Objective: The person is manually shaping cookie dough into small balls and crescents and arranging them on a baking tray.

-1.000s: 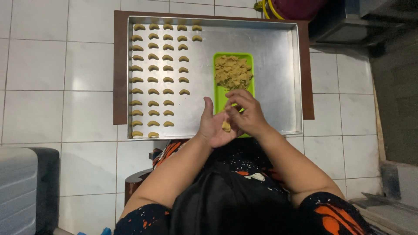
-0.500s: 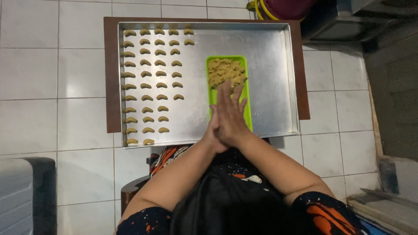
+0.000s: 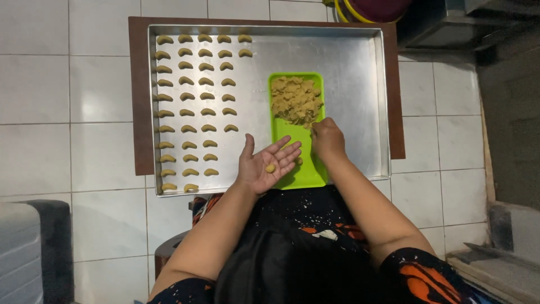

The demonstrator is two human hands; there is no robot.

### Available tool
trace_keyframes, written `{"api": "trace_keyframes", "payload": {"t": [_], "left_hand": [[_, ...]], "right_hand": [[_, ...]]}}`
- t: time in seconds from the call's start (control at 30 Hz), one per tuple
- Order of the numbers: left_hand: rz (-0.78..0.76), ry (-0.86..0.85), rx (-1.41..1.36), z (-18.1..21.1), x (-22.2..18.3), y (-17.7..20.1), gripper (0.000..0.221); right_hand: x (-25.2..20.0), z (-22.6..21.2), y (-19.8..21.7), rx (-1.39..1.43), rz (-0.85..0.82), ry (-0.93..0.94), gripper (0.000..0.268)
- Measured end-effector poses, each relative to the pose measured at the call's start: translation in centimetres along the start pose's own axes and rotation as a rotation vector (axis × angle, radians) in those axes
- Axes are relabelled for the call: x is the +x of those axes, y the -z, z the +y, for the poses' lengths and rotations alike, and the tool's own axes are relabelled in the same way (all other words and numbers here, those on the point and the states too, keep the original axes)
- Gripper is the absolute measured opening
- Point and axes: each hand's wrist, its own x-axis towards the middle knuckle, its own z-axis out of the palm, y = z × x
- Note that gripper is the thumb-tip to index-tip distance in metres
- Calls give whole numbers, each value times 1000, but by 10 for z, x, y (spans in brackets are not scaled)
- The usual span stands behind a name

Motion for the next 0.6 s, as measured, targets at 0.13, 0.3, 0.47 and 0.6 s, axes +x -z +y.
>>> {"api": "trace_keyframes", "payload": {"t": [0.13,0.3,0.47,0.6], "left_hand": [[-89,-8,-29,0,1,-2,121],[-131,-2,-4,0,3,-7,118],[-51,-73,8,-8,9,-15,109],[32,-149,28,-1,7,-13,100]], "right_hand": [[14,-17,-11,445,-140,-501,29],[6,18,-59,-290,295,231,11],[0,0,-32,-237,126,223,2],[-1,1,-15,-42,-65,146,12]]}}
